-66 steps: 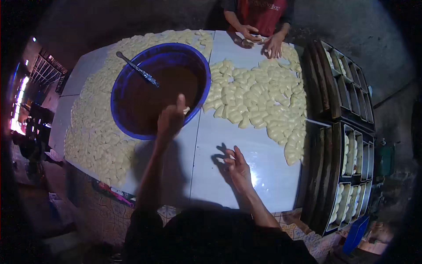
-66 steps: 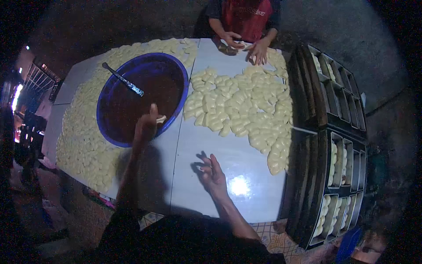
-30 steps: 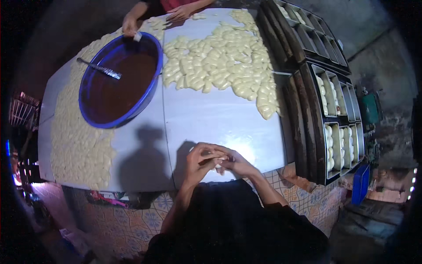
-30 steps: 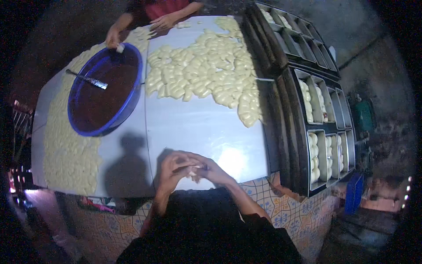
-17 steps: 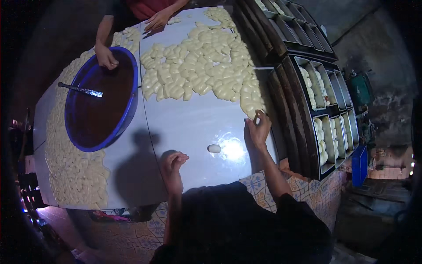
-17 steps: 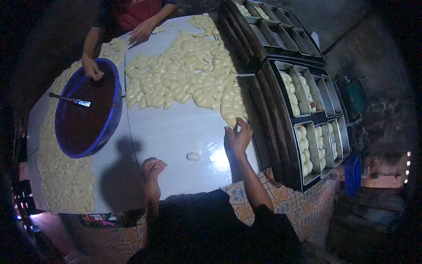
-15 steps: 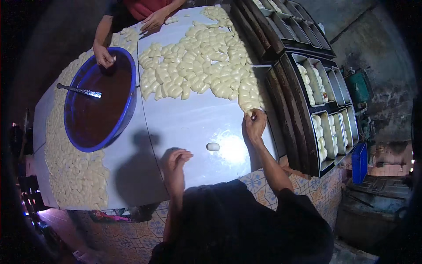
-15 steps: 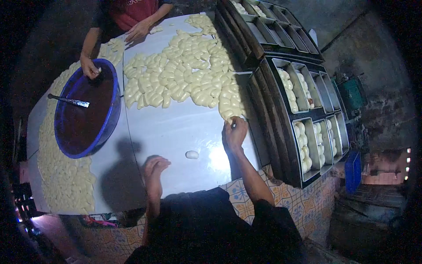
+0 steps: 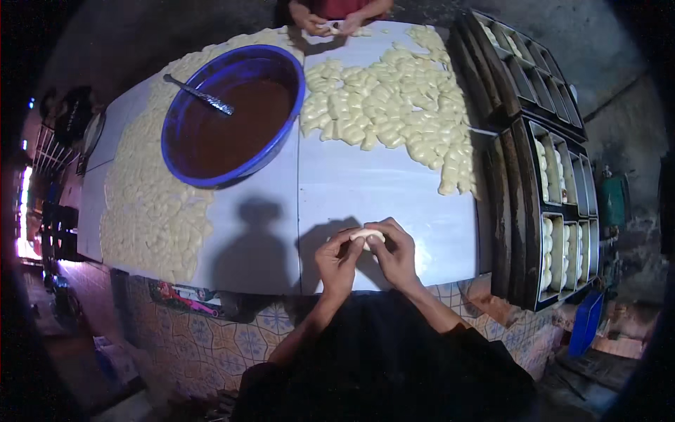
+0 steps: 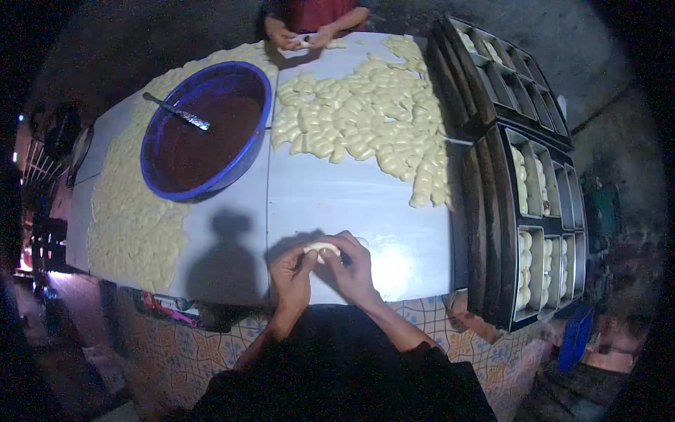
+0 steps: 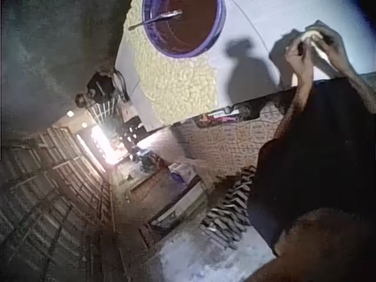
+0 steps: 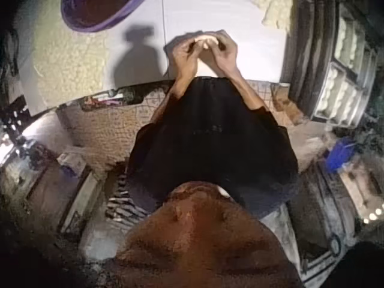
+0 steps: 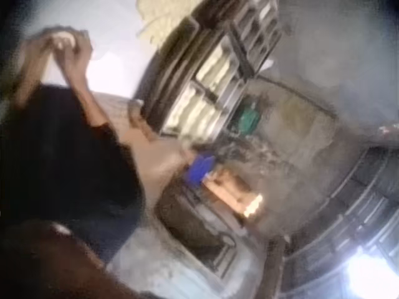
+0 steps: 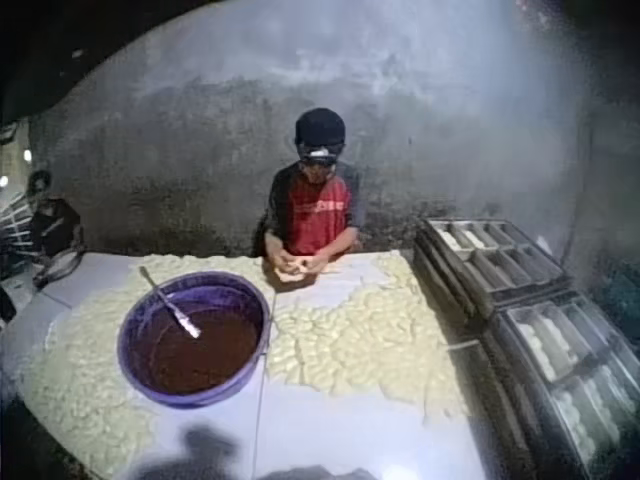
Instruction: The person separates portions of dough on a table, coats pieces of dough with filling from a bowl, folds and pinches the dough into balls by hand, and places the shaped dough into baking pans.
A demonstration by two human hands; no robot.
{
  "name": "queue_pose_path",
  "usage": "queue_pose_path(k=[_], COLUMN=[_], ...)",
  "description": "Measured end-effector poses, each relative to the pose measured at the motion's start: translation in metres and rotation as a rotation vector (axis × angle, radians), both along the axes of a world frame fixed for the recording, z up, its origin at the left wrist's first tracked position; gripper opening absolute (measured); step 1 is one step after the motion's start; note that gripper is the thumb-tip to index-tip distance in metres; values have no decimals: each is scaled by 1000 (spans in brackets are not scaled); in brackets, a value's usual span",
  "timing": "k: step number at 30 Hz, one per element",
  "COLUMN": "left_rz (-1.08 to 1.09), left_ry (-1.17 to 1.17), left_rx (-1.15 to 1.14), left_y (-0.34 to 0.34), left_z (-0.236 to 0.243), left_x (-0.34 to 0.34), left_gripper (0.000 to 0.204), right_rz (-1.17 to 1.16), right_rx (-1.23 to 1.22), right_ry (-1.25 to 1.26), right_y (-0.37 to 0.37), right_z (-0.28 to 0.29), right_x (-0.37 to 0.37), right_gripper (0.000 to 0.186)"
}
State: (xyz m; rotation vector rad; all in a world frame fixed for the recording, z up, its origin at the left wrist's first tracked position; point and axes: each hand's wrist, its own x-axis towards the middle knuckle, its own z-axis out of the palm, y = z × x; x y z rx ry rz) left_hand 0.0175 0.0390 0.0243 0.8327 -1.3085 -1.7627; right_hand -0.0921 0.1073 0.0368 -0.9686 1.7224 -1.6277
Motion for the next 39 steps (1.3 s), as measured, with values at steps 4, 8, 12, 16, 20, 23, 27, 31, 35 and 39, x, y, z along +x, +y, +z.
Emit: queue_pose_path(k=[4, 8, 12, 16, 20, 23, 27, 31, 35, 39], left_rz=[-4, -301, -524, -313, -7, -183, -260, -231, -200, -162], left_ry=[-233, 741, 906, 498, -905, -1120, -1227, -326, 45, -35], left_rx=[-25, 876, 796, 52, -485, -651, -257, 0, 583, 523], left_y=[-7, -16, -44, -176, -316, -330, -291, -192, -99, -62], left_z=[5, -14, 38, 17, 21, 8, 48, 54, 44, 36], left_x=[11, 14, -3, -20, -13, -28, -24, -16, -20, -4], left_gripper=[13, 34, 116, 96, 87, 93, 94, 95, 83, 58], right_rz=[37, 365, 522, 456, 328, 334, 279, 188, 146, 40], right_rx=[-78, -88, -4, -63, -30, -172, -131, -153, -75, 69], right_ry=[55, 326, -460, -393, -367, -536, -516, -893, -1083, -101], right_y=[-29, -38, -36, -43, -46, -48, -49, -65, -60, -41], right_z=[14, 5, 0, -23, -33, -51, -60, -54, -57, -20], right_x=[-8, -2, -22, -36, -29, -26, -29, -25, -20, -7], right_gripper=[42, 58, 87, 117, 108, 94, 84, 70, 39, 33])
